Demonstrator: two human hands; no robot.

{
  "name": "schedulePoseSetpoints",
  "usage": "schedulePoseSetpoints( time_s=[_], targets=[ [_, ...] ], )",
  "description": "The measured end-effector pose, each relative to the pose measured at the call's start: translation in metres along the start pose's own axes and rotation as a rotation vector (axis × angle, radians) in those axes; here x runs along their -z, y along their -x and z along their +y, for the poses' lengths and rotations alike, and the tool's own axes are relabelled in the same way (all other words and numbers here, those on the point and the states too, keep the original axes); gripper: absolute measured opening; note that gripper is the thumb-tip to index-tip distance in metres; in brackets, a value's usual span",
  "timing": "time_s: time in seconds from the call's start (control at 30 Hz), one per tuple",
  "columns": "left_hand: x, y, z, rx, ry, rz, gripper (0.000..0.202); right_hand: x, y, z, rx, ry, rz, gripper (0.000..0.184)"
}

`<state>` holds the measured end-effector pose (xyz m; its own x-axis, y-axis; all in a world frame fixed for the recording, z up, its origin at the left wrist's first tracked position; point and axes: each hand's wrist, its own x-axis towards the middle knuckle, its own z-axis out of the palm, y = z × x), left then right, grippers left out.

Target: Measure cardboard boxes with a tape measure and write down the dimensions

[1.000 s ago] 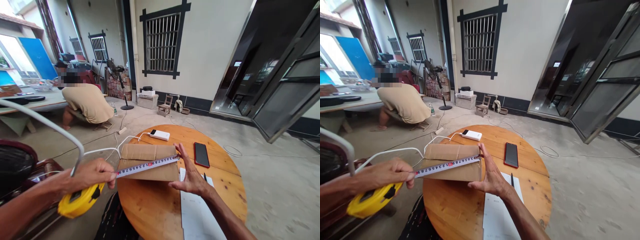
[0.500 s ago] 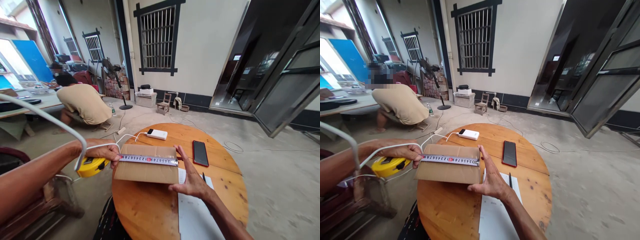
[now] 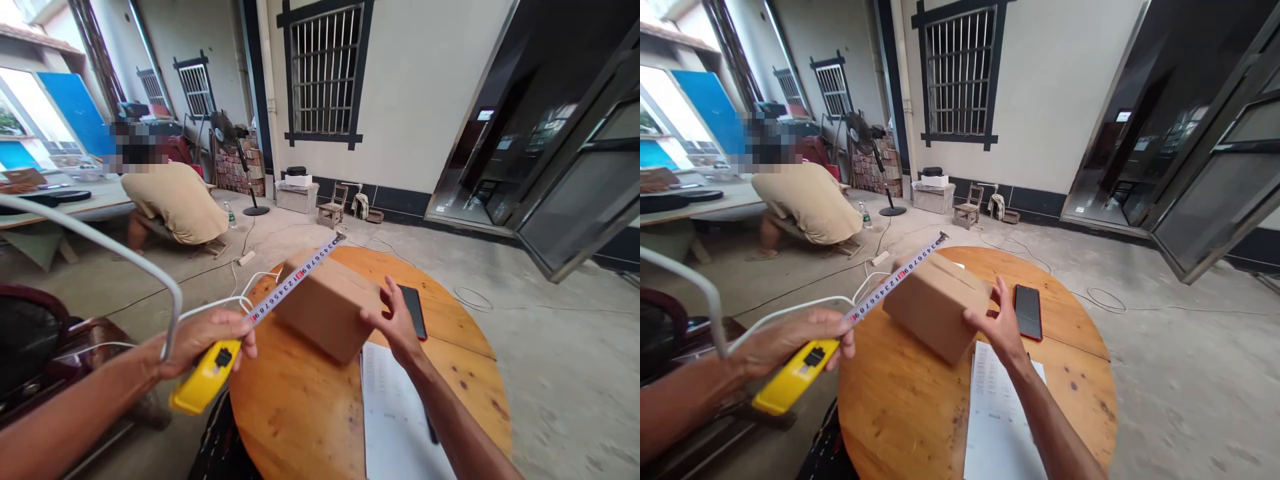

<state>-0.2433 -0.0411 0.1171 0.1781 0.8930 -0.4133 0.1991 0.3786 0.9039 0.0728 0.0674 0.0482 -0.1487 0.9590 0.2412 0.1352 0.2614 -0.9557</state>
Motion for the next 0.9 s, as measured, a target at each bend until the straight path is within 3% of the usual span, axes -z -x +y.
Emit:
schedulePoseSetpoints(
  time_s=[0.1,0.23,0.5,0.73,0.9],
  targets=[
    [-0.029,0.001,-0.025,0.011,0.089,0.038,0.037,0.002,-0.014,-0.002,-0.186,-0.15,0.037,0.101],
    [-0.054,-0.005,-0.044,0.005,0.119,0.076,0.04,0.009,-0.016,-0.007,-0.241,-0.134,-0.026,0.092],
    [-0.065,0.0,-0.063,0.009,0.089,0.171,0.039,0.025,-0.012,-0.014,-0.332,-0.096,-0.059,0.076],
    [-0.092,-0.007,-0.086,-0.019,0.082,0.299,0.044,0.012,-0.024,-0.016,-0.288,-0.121,-0.106,0.071],
    [-0.099,-0.014,-0.091,-0.044,0.107,0.336,0.044,0.009,-0.029,-0.021,-0.282,-0.117,-0.108,0.068]
  ],
)
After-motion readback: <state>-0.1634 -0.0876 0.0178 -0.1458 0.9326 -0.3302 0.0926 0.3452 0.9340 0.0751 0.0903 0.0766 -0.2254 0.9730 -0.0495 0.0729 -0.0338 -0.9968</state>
